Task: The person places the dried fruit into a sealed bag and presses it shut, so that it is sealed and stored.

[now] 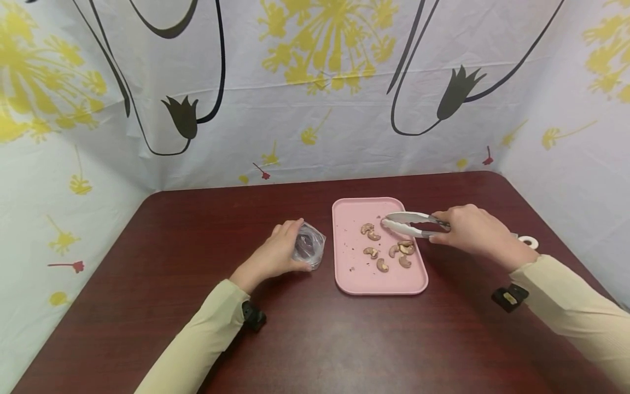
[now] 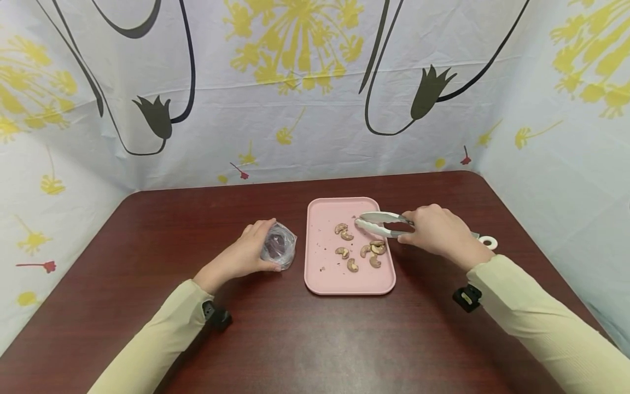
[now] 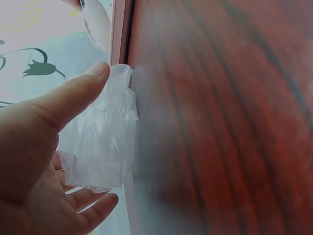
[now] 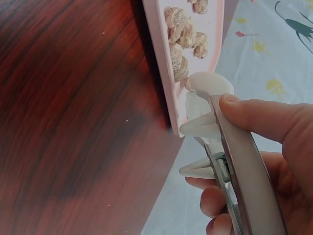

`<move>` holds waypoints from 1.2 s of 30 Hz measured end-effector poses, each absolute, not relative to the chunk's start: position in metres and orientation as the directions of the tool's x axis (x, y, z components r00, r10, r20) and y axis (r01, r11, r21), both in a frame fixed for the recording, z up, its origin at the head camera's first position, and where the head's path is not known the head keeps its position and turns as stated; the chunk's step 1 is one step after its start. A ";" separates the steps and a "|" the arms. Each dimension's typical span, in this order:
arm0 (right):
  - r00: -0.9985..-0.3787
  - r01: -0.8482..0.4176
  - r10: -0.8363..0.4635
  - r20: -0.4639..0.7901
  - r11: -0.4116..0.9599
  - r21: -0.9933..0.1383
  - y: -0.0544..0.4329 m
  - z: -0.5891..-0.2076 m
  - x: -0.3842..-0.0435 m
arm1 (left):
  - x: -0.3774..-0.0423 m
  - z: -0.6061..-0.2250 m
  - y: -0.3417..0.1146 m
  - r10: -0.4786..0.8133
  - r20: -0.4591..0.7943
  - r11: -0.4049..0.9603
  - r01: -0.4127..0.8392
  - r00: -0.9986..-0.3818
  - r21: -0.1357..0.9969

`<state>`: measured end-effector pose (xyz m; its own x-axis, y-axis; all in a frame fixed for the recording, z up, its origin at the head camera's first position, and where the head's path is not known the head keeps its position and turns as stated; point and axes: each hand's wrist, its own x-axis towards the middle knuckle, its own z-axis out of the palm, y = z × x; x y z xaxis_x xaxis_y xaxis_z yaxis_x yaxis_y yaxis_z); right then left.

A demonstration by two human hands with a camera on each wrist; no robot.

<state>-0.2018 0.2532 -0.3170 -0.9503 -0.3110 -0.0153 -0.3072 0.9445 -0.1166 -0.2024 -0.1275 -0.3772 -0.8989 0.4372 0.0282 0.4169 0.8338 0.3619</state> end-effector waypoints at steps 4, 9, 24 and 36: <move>-0.949 -0.312 -0.316 -0.010 0.941 -0.131 0.250 -0.315 -0.200 | -0.202 -0.377 -0.127 0.437 0.028 0.829 0.415 -0.899 0.375; -0.935 -0.354 -0.354 0.032 0.922 -0.153 0.243 -0.312 -0.197 | -0.202 -0.377 -0.127 0.427 0.026 0.830 0.403 -0.904 0.385; -0.897 -0.441 -0.434 0.079 0.870 -0.222 0.206 -0.307 -0.193 | -0.202 -0.378 -0.126 0.420 0.022 0.835 0.395 -0.907 0.383; -0.887 -0.451 -0.458 0.051 0.839 -0.306 0.179 -0.300 -0.184 | -0.202 -0.376 -0.125 0.415 0.023 0.837 0.392 -0.909 0.381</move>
